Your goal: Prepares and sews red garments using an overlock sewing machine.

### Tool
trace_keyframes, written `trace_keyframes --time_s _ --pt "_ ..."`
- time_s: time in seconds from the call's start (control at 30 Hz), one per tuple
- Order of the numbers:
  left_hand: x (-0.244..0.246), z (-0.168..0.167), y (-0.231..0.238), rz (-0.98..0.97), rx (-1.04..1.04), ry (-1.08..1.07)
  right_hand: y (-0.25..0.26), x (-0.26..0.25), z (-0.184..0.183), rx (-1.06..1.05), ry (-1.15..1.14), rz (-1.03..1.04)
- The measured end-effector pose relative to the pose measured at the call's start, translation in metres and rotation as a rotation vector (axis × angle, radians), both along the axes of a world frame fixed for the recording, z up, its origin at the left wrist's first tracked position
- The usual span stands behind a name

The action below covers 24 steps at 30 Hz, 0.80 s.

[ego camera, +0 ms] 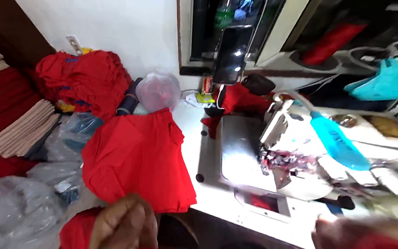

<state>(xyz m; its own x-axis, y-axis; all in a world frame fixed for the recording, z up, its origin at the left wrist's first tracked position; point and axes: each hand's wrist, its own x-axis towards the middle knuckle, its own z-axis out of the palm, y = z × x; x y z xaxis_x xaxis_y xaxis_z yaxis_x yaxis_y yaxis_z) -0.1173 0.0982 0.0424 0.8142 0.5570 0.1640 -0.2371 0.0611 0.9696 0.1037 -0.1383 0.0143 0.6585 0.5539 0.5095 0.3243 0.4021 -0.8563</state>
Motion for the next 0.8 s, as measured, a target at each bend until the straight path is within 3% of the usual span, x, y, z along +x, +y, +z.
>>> trace_keyframes --time_s 0.07,0.13,0.27,0.37,0.5,0.6,0.7,0.8 --pt "0.016 0.008 0.009 0.209 -0.066 0.052 0.022 0.001 -0.009 -0.08 0.069 -0.139" --pt "0.037 -0.006 0.024 0.396 -0.026 0.089 0.046 -0.003 -0.031 -0.131 0.217 -0.277" --pt "0.053 -0.095 0.05 0.407 0.329 0.336 0.056 -0.002 -0.111 -0.354 0.248 -0.318" --pt "0.045 -0.15 0.048 0.347 0.348 0.423 0.05 -0.003 -0.14 -0.516 0.145 -0.339" --pt "0.037 -0.15 0.052 0.316 0.36 0.385 0.048 0.001 -0.152 -0.559 0.113 -0.314" --pt "0.038 -0.139 0.056 0.376 0.566 0.401 0.051 0.003 -0.167 -0.556 0.131 -0.27" --pt "0.048 -0.125 0.055 0.394 0.783 0.369 0.051 -0.002 -0.181 -0.638 0.005 -0.3" --pt "0.068 -0.117 0.056 0.27 0.94 0.385 0.052 -0.005 -0.185 -0.658 -0.084 -0.345"
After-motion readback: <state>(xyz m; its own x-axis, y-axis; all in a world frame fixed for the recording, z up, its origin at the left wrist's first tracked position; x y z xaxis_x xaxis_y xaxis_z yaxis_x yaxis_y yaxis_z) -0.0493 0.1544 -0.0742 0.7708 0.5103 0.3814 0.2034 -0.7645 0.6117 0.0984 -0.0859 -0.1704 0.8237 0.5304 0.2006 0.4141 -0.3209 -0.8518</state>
